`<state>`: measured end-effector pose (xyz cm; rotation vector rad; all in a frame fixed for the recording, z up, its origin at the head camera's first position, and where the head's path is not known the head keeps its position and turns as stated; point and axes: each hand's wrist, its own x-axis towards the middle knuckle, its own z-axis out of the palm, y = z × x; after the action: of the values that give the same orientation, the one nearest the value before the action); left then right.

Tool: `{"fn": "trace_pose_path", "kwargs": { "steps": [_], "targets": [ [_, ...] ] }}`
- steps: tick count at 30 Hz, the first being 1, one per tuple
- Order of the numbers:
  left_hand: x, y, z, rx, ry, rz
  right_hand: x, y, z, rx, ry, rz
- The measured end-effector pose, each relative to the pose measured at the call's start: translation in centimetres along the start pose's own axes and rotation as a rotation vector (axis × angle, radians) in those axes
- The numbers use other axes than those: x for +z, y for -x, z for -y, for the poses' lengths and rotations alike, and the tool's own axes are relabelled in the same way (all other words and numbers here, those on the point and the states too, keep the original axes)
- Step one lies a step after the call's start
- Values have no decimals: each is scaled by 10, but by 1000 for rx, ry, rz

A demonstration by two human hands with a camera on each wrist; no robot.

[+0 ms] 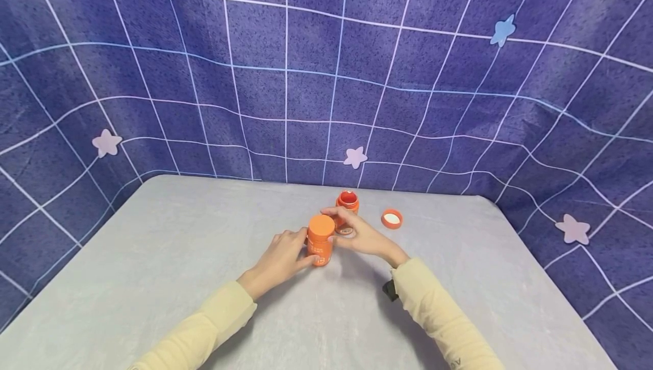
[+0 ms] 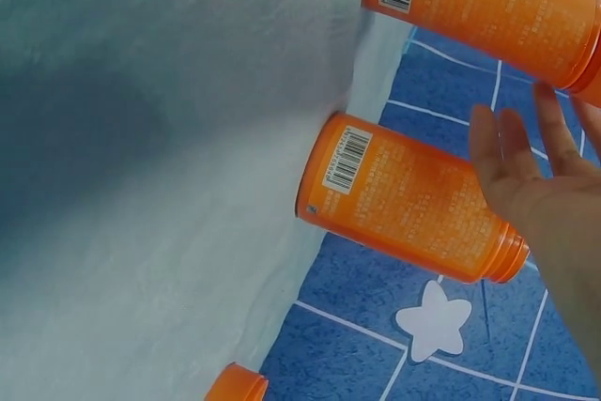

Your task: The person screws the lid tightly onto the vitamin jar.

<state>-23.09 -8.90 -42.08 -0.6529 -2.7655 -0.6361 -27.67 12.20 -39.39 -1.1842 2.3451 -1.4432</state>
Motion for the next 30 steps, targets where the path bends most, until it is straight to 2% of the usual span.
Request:
{"fn": "trace_pose_path", "kwargs": {
  "steps": [7, 21, 30],
  "targets": [
    [1, 0, 0, 7, -15, -5, 0, 2, 0, -8, 41, -14],
    [1, 0, 1, 3, 3, 4, 17, 1, 3, 27, 95, -243],
    [1, 0, 1, 13, -5, -4, 20, 1, 6, 80, 142, -262]
  ]
}}
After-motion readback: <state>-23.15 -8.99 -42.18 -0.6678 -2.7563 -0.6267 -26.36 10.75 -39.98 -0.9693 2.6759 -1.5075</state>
